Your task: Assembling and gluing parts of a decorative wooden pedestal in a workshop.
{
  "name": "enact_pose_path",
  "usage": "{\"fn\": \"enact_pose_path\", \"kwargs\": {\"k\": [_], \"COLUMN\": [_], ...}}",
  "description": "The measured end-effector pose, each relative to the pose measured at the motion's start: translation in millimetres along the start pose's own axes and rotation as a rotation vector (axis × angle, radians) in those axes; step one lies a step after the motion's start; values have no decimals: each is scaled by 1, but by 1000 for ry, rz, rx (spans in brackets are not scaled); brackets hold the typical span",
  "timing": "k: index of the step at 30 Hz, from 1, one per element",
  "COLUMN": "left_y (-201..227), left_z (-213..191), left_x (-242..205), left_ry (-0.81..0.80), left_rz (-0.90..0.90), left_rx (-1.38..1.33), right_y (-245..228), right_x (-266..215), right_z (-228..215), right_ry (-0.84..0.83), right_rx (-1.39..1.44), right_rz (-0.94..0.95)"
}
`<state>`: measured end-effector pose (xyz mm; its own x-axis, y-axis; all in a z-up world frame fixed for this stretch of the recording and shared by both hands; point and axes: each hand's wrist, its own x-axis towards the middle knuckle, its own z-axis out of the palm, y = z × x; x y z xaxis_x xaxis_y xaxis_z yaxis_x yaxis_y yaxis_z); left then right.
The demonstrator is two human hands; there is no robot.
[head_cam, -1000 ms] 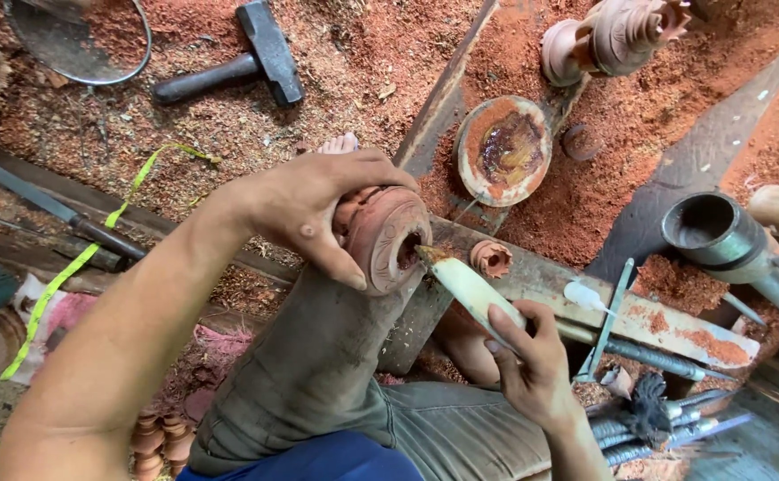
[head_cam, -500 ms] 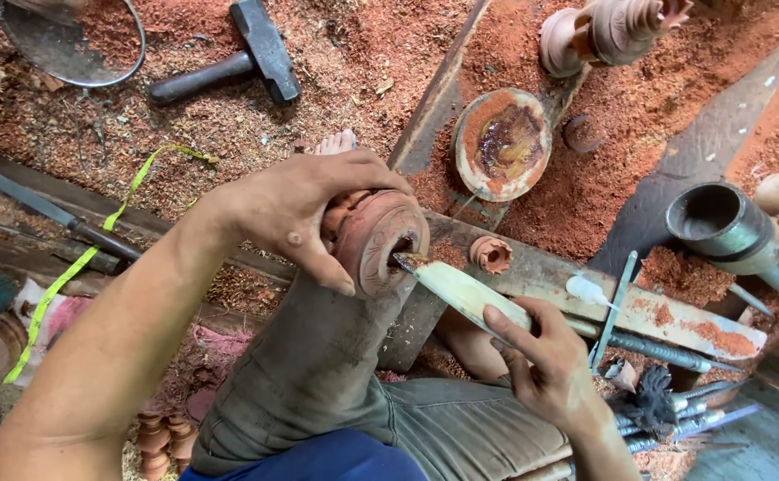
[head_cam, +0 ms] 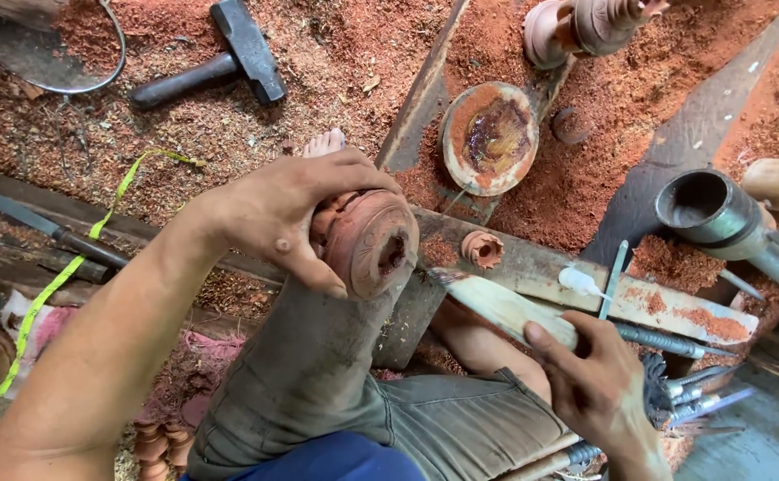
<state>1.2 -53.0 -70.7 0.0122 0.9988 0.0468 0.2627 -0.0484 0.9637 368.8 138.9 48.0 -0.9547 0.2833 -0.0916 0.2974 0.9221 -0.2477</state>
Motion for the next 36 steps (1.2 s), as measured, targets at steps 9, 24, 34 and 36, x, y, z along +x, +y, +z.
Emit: {"fn": "enact_pose_path", "kwargs": {"k": [9,24,34,36], "left_y": [-8,-9,-15,-13], "left_z": [1,1,5,5], "left_x": [-2,-2,-1,0], "left_ry": [36,16,-23,-23], "left_rz": [68,49,12,-10], "left_rx": [-37,55,19,35], "right_y": [3,-2,-3,-6], "right_x": [35,48,39,42], "right_z": [3,-84,-22,-20], "right_ry": [-58,-287,-155,-171], "right_rx": [-42,-341,-36,-65], "right_rz": [-126,-165,-50,-81]}}
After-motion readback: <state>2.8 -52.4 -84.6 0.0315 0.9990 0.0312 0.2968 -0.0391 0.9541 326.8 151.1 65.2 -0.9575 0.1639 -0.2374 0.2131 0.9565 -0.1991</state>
